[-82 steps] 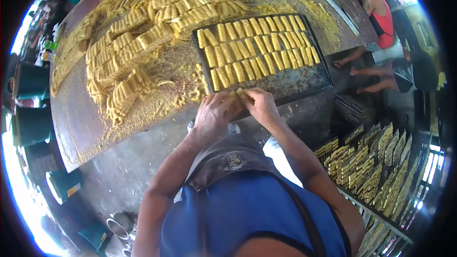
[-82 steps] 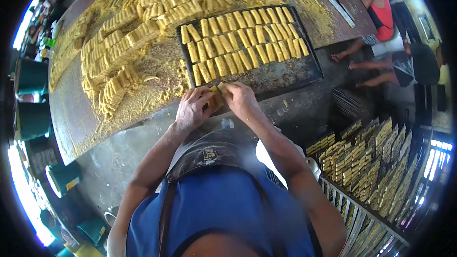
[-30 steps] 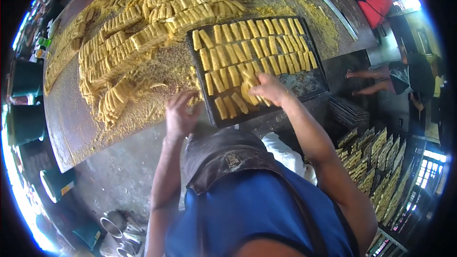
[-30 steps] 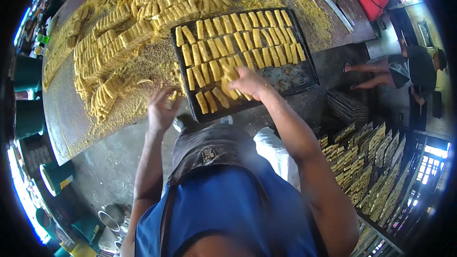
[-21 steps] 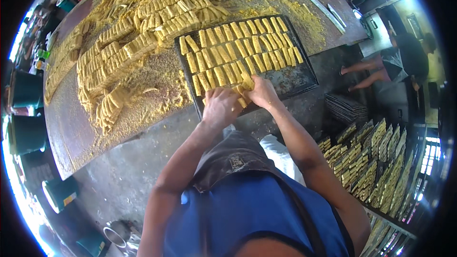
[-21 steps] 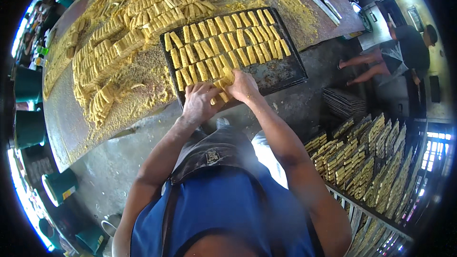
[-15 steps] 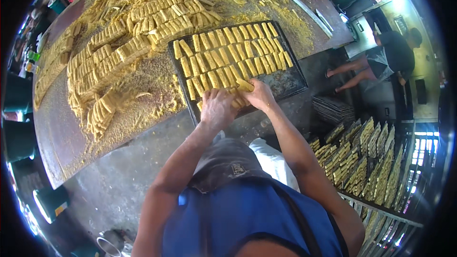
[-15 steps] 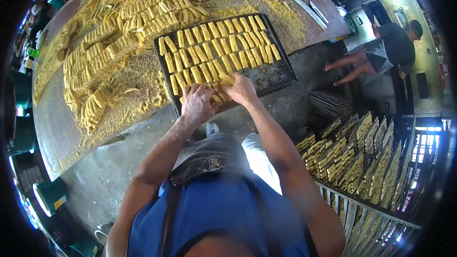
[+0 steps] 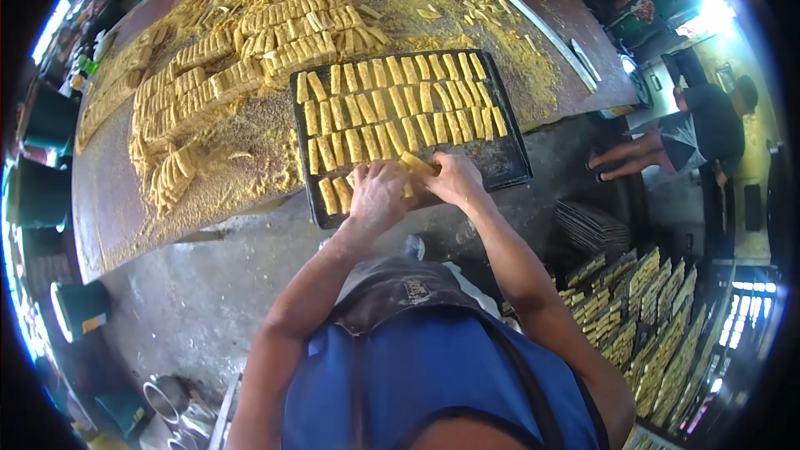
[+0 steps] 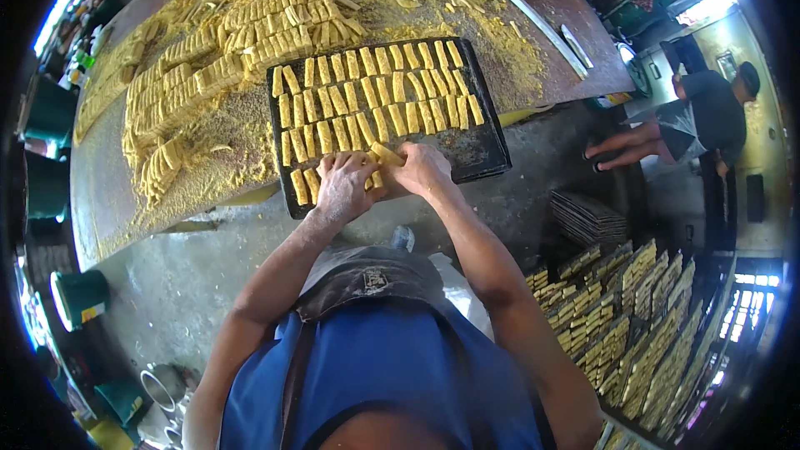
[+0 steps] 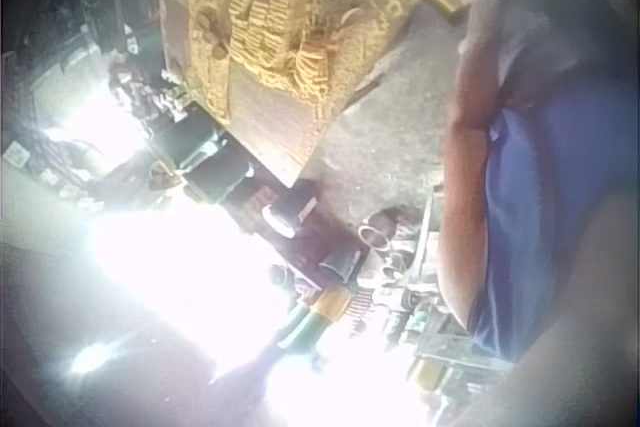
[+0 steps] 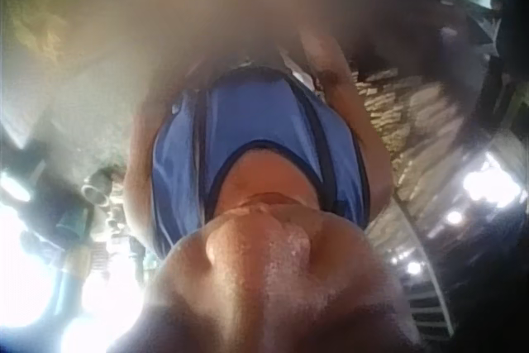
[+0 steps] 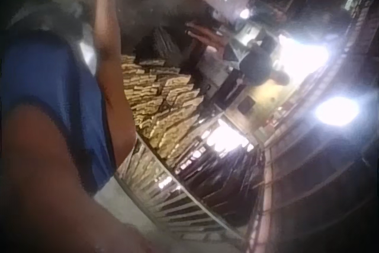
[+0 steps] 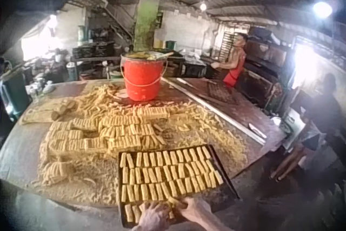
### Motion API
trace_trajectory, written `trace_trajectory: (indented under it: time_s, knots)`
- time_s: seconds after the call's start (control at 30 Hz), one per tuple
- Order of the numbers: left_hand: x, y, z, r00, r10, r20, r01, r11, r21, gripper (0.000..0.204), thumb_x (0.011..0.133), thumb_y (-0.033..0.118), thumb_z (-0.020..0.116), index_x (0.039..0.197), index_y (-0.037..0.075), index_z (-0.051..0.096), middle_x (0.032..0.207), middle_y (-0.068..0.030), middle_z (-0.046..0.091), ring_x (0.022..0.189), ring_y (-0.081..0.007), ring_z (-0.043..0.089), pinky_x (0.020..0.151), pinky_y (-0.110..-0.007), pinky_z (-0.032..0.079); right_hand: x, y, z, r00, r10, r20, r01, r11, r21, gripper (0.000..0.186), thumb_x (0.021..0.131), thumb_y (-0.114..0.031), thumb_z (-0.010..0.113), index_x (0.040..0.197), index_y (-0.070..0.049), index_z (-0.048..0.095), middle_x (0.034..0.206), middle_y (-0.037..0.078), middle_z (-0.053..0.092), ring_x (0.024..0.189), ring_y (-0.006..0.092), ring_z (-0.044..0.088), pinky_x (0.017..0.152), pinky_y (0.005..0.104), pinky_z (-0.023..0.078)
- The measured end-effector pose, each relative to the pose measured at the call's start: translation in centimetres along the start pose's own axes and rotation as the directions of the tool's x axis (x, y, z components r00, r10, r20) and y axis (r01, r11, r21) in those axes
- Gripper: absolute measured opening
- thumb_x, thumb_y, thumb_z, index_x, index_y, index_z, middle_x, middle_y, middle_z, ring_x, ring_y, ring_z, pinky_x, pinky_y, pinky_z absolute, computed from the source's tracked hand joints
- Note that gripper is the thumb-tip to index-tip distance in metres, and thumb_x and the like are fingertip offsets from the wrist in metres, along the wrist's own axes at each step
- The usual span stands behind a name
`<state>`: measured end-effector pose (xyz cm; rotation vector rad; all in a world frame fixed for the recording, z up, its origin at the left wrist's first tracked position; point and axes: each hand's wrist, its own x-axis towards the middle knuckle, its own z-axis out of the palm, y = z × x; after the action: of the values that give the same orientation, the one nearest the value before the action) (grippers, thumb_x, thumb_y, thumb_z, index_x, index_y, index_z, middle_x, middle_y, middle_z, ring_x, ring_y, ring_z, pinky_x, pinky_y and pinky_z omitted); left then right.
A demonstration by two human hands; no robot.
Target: The person arranges cut dough sticks from the table onto baking trays by hand, setting aside filled trays and placing empty trays on the table to continue arranging more dough sticks.
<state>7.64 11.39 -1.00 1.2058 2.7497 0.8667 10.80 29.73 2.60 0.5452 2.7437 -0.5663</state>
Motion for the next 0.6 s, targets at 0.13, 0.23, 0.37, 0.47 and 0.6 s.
trace_trajectory:
  time_s: [0.13,0.23,0.37,0.47,0.6]
  knots:
    - [0.1,1.2,0.5,0.995,-0.076,-0.062,0.078,0.997,0.021,0.043,0.072,0.032,0.083,0.109,0.014,0.071,0.114,-0.0042,0.064,0.116,-0.0261,0.055,0.103,-0.048,0.035,1.4,2.7,-0.1,0.988,-0.148,0.030,0.142,0.978,0.150,0.047,0.083,-0.055,0.068,0.094,-0.009,0.075,0.096,0.019,0.072,0.097,0.0346,0.069,0.082,0.0446,0.054]
    - [0.4,3.0,1.1,0.993,-0.094,-0.071,0.098,0.994,0.049,0.043,0.072,0.033,0.083,0.110,0.016,0.071,0.113,-0.0024,0.064,0.116,-0.0250,0.056,0.103,-0.048,0.035,2.0,4.6,0.1,0.990,-0.144,0.008,0.139,0.969,0.204,0.042,0.081,-0.050,0.071,0.087,-0.008,0.075,0.088,0.018,0.072,0.089,0.0342,0.070,0.079,0.0450,0.054]
    - [1.9,4.2,1.6,1.000,0.013,0.019,-0.015,0.995,0.101,0.045,0.073,0.036,0.082,0.112,0.016,0.070,0.115,-0.0013,0.065,0.116,-0.0228,0.056,0.102,-0.046,0.036,1.9,4.6,-1.6,0.994,-0.078,0.080,0.065,0.986,0.155,0.035,0.078,-0.043,0.073,0.084,-0.008,0.075,0.087,0.017,0.073,0.088,0.0335,0.071,0.079,0.0441,0.055]
    - [2.0,4.4,1.5,0.994,0.074,0.077,-0.084,0.988,0.130,0.045,0.076,0.038,0.080,0.113,0.015,0.069,0.115,-0.0030,0.065,0.113,-0.0234,0.059,0.099,-0.045,0.039,1.7,5.1,-0.6,0.995,-0.099,-0.005,0.099,0.981,0.165,0.033,0.080,-0.039,0.074,0.087,-0.007,0.074,0.087,0.016,0.073,0.087,0.0329,0.071,0.079,0.0425,0.055]
    - [1.6,3.0,2.1,0.967,0.255,0.012,-0.255,0.961,0.109,0.036,0.081,0.032,0.076,0.109,0.012,0.068,0.103,-0.0060,0.068,0.100,-0.0228,0.065,0.092,-0.041,0.043,2.2,5.4,0.1,0.992,-0.111,-0.058,0.121,0.972,0.203,0.032,0.082,-0.035,0.073,0.089,-0.005,0.073,0.087,0.016,0.073,0.083,0.0328,0.071,0.075,0.0416,0.055]
